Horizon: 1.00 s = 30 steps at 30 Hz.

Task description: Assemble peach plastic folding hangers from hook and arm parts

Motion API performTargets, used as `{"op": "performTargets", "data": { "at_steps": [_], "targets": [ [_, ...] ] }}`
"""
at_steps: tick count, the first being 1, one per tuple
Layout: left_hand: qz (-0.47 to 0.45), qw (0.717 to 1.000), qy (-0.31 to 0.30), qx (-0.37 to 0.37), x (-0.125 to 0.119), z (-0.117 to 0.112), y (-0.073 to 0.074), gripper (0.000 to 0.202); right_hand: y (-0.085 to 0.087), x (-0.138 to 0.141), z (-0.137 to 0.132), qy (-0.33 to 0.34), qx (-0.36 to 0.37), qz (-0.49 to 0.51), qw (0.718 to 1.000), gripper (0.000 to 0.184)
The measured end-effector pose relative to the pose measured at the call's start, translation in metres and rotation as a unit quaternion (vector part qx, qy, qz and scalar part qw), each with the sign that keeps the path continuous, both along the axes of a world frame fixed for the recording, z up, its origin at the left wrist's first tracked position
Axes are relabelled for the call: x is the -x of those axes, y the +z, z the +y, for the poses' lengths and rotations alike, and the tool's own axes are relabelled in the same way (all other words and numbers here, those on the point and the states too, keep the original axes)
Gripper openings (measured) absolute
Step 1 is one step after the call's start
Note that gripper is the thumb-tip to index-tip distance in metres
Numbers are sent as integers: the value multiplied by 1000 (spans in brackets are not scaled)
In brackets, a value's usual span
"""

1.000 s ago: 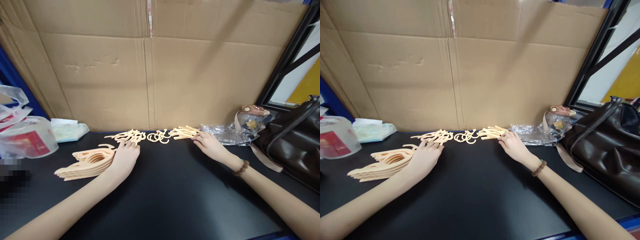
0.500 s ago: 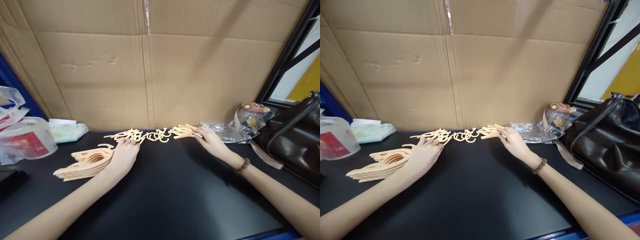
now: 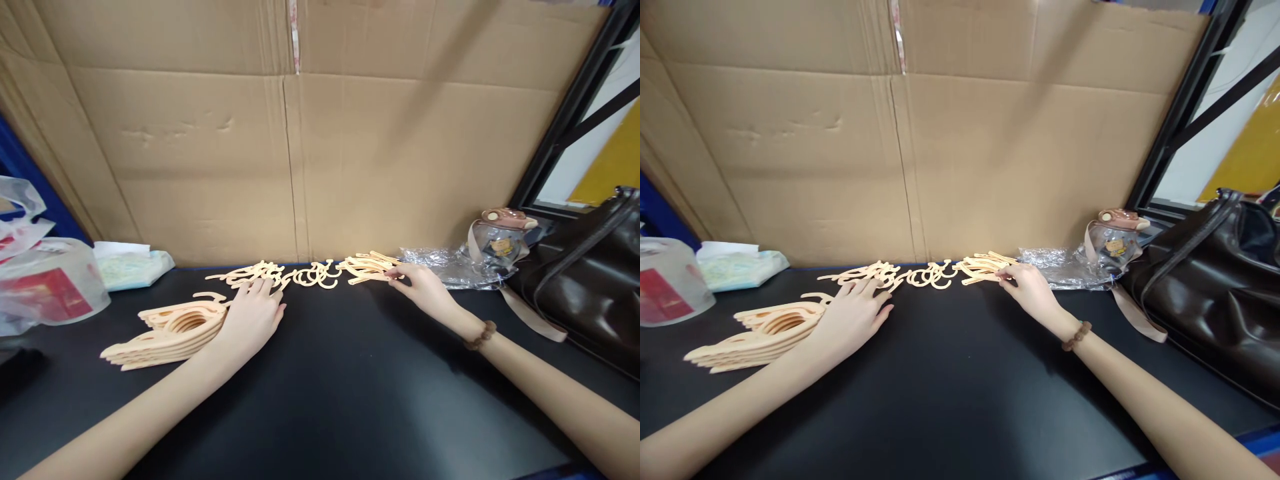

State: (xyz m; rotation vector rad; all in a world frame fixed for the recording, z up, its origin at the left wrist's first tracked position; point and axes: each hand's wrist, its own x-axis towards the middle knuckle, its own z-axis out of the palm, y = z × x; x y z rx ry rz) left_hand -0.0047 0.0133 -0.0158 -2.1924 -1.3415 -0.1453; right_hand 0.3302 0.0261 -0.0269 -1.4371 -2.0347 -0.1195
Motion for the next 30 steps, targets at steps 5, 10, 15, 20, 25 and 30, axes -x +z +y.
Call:
{"op": "performTargets", "data": {
  "at_steps": [5,10,15,20,25,30],
  "targets": [
    [15,1000,-15,15,2,3,-7,28,-6,-5,4,-7,36,17,999,9],
    [7,1000,0,5,0,2,-6,31,-7,-7,5,-5,50,45,998,6],
    [-44,998,-1,-33,-5,-8,11,36,-6,-7,6,10,41,91,995,9],
    [-351,928,-116,43,-17,-26,19,30,-9,-4,9,58,59,131,988,14],
    [-362,902,-100,212,-31,-35,3,26,-10,1,9,100,95,148,979,16],
    [-243,953,-78,164,-32,-34,-6,18,-12,5,7,124,117,156,973,14]
  ]
}}
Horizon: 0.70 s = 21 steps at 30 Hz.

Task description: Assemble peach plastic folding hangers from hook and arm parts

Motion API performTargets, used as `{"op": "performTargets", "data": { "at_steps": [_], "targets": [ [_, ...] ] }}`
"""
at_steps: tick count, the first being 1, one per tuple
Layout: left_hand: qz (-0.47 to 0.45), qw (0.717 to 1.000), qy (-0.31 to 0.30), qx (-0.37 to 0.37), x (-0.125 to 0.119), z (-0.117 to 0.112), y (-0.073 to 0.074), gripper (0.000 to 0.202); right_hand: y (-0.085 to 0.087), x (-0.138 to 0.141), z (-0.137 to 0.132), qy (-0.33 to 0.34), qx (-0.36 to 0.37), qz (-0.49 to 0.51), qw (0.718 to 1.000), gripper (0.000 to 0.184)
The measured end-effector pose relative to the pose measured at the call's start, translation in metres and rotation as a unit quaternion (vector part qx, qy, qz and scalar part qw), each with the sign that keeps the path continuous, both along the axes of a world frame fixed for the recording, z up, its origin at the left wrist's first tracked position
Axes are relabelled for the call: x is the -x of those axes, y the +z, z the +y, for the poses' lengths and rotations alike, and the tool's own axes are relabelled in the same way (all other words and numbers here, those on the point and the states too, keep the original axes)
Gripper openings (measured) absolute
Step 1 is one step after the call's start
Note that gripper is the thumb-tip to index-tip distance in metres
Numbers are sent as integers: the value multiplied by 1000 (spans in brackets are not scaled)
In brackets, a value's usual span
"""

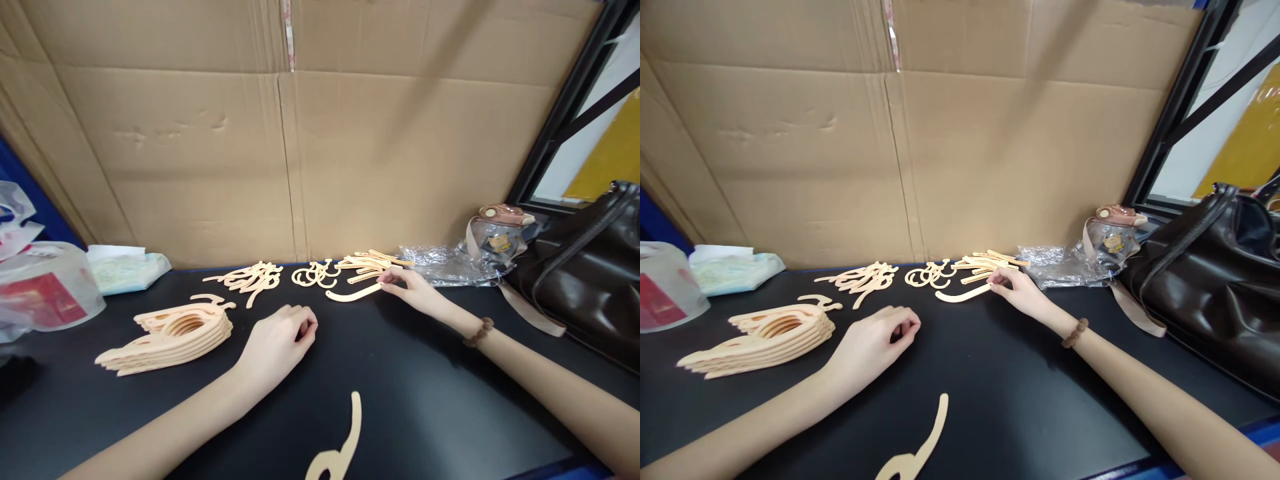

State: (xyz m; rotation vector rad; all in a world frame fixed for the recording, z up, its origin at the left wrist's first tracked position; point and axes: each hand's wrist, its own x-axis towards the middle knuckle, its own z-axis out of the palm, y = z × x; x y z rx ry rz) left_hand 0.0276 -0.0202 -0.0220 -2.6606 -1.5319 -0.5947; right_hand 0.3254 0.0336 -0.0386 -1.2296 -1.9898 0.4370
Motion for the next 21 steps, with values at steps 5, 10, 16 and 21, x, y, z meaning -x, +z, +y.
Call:
{"op": "performTargets", "data": {
  "at_steps": [5,10,16,21],
  "targets": [
    [100,985,90,-106,15,15,-3,40,1,4,-4,37,19,-13,999,18],
    [248,946,154,-142,24,22,-6,58,4,9,-9,86,33,-39,995,21],
    [262,942,148,-145,21,17,-3,53,3,11,-14,84,-3,-92,992,22],
    [266,938,158,-154,23,18,-3,59,0,5,-11,29,-61,-154,986,38]
  ]
}}
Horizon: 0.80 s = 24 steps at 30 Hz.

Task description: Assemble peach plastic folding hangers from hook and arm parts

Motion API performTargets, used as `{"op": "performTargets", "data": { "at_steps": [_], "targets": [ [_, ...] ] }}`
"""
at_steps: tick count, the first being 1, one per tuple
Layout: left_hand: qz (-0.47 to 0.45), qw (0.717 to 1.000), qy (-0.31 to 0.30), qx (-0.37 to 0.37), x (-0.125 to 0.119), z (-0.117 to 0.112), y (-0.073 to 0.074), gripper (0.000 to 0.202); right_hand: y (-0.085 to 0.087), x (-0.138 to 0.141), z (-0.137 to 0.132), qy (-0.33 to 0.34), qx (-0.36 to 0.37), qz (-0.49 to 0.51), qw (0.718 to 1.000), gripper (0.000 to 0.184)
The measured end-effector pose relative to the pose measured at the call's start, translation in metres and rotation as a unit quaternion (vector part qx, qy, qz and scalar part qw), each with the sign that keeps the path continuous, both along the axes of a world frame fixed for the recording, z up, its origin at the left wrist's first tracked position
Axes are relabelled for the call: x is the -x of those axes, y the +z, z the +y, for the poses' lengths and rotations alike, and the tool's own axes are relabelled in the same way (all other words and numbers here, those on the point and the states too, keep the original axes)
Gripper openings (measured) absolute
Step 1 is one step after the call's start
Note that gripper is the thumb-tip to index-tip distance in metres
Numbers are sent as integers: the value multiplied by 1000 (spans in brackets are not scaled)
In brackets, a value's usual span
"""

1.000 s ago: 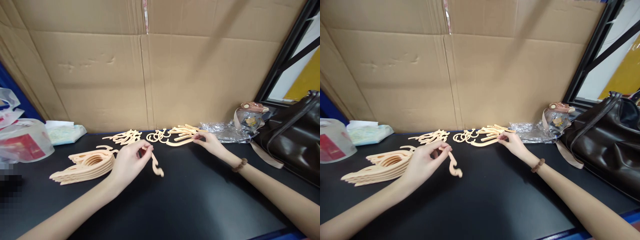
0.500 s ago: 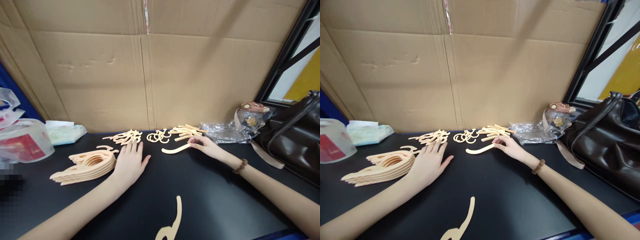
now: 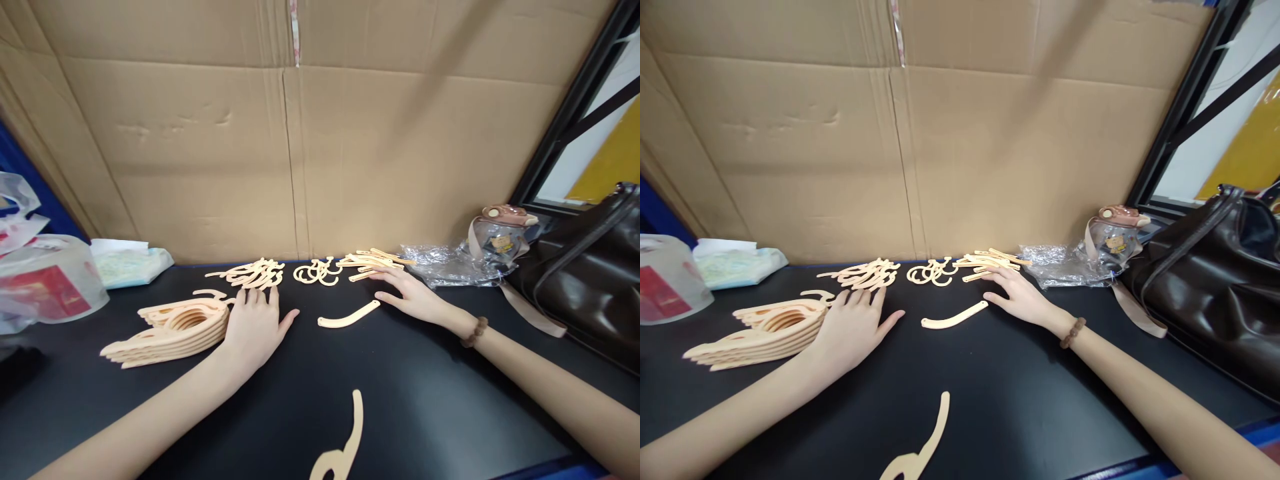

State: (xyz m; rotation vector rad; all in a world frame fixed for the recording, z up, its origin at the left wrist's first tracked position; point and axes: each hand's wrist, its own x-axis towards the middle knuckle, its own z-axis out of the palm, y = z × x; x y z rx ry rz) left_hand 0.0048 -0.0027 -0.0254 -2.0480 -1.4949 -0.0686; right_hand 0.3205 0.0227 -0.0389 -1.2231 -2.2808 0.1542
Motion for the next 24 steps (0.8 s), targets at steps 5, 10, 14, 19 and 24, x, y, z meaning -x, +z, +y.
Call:
{"op": "performTargets", "data": {
  "at_steps": [5,10,14,19,24],
  "targets": [
    [1,999,-37,10,-14,-16,8,40,-1,-4,4,-18,-27,-32,999,37],
    [-50,986,-150,59,-27,-35,22,40,0,-1,2,-8,-36,-23,999,28],
    [-115,896,-366,224,-27,-44,26,58,2,8,-6,13,-29,-23,999,28],
    [-157,823,-423,346,-26,-48,20,89,9,23,-21,53,-2,5,999,27],
    [-190,848,-385,311,-25,-41,17,82,17,33,-34,90,38,23,995,26]
  ]
}}
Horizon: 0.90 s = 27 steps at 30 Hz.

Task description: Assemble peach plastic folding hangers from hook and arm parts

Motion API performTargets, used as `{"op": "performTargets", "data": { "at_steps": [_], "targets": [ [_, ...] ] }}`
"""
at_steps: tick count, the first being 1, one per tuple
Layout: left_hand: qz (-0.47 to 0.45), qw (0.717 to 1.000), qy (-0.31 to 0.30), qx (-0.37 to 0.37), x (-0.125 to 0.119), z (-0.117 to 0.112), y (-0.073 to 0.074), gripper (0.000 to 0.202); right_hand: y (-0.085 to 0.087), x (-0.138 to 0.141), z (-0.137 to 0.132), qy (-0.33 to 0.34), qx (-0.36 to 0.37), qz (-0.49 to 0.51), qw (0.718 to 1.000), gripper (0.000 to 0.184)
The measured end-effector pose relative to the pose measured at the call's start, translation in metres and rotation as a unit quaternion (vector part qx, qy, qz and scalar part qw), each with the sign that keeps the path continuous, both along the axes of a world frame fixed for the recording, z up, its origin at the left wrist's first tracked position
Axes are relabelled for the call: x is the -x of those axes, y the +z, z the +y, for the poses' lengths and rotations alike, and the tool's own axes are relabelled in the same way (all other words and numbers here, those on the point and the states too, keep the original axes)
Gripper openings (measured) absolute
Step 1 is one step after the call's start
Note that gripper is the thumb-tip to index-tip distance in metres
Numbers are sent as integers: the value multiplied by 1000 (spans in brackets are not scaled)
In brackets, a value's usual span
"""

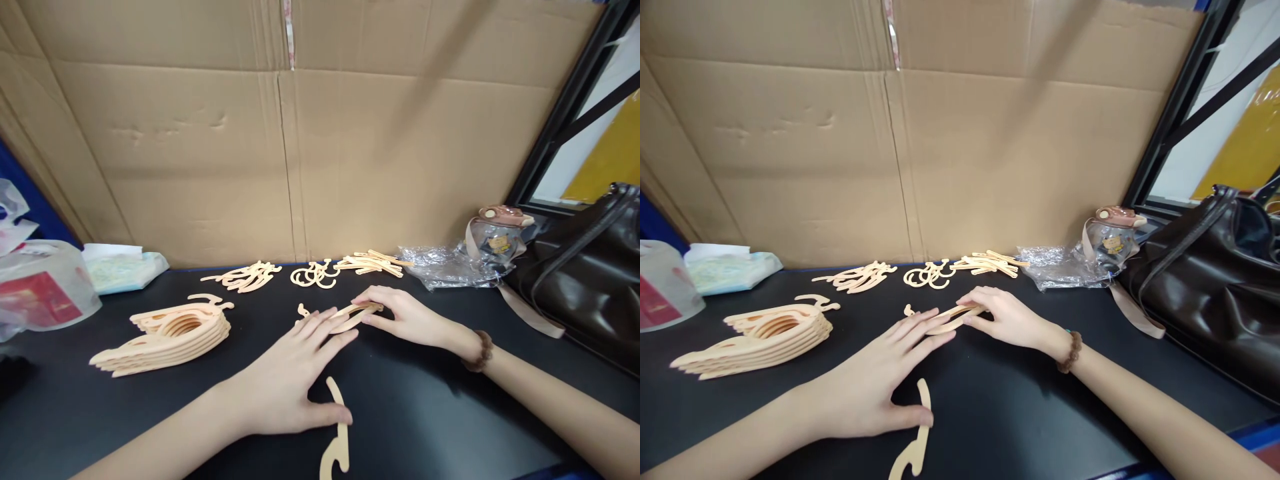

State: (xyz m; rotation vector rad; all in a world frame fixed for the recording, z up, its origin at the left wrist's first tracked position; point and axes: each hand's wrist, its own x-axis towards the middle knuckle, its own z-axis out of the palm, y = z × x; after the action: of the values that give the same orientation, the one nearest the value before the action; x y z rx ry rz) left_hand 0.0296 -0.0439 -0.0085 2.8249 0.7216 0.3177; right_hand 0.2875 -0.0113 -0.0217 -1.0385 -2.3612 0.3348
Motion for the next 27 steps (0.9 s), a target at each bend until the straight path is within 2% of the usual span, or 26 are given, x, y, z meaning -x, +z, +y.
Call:
{"op": "performTargets", "data": {
  "at_steps": [4,8,12,16,19,24,27],
  "targets": [
    [-4,1000,29,5,2,2,0,85,2,1,-2,33,77,58,995,28],
    [12,999,41,-3,2,3,-2,74,2,0,1,71,175,104,976,35],
    [41,996,61,-43,3,9,-11,63,3,0,1,89,249,117,957,42],
    [32,995,63,-73,5,15,-15,54,3,0,0,78,262,115,955,46],
    [7,997,21,-70,5,12,-7,44,1,0,1,72,263,115,955,45],
    [-5,998,-57,23,0,-7,14,29,0,2,1,77,235,111,963,40],
    [21,992,-86,90,-3,-15,17,32,0,3,1,77,207,104,970,35]
  ]
}}
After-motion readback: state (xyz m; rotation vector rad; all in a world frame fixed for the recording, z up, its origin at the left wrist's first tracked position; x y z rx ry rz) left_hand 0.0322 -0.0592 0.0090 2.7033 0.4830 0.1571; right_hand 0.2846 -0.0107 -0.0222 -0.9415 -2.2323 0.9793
